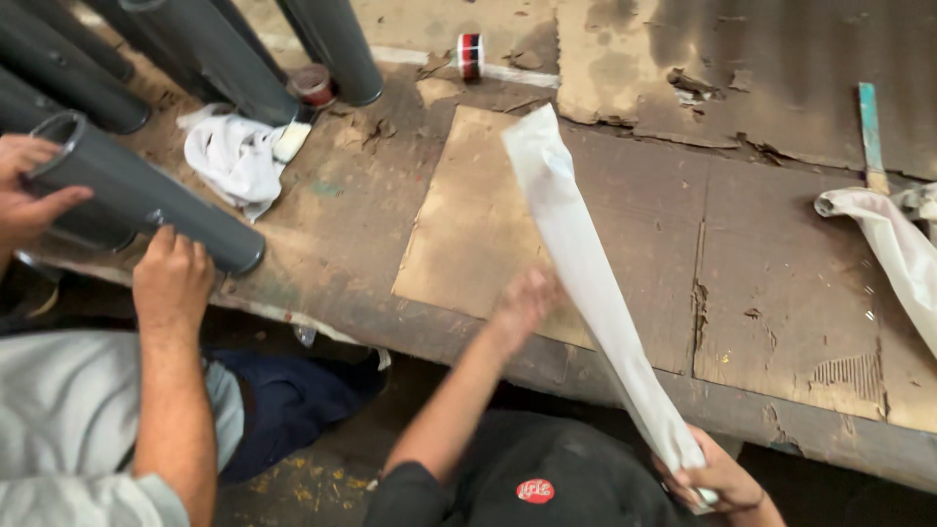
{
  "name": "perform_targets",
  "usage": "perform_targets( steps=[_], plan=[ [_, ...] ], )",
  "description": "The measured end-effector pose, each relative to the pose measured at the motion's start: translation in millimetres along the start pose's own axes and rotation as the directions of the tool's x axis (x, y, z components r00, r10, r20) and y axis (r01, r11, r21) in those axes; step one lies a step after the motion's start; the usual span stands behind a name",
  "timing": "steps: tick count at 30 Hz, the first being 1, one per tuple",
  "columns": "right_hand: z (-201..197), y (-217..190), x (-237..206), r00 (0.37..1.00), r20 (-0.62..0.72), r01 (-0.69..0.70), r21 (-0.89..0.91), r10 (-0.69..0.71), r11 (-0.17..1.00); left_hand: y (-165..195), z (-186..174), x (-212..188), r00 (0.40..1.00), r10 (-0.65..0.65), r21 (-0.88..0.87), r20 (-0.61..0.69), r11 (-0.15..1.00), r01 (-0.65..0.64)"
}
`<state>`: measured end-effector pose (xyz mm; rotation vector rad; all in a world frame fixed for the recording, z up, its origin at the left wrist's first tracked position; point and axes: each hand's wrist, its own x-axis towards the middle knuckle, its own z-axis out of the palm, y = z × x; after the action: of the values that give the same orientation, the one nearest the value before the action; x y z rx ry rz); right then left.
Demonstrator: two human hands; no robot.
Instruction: The person wraps white paper sleeves around red curved metal tubes on a workbench, folding the paper over each tube and tucking the ends closed by hand. The wrapped tubes are then laid out and arranged in rows on the bench alongside other finished wrapped pieces.
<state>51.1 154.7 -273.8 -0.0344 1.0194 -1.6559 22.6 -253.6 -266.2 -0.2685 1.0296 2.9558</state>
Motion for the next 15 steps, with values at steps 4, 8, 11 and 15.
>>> perform_targets(
  steps=[4,8,11,15],
  plan=[
    [-50,-27,-17,0.992,-0.068,-0.111,-0.067,0.106,0.992,131,24,-30,0.917,0.399,0.04,0.025,0.916,-0.4],
    [-97,-61,20,0.971,-0.015,0.237,-0.051,-0.238,0.97,187,71,-78,0.807,0.591,0.565,0.009,0.663,-0.492],
    [-101,-88,48,0.879,-0.073,0.473,0.019,-0.471,0.881,198,102,-94,0.741,0.65,0.422,0.171,0.631,-0.651],
    [-54,-109,85,0.787,-0.263,0.513,-0.223,-0.558,0.829,203,122,-101,0.639,0.763,0.514,0.091,0.514,-0.687]
  ],
)
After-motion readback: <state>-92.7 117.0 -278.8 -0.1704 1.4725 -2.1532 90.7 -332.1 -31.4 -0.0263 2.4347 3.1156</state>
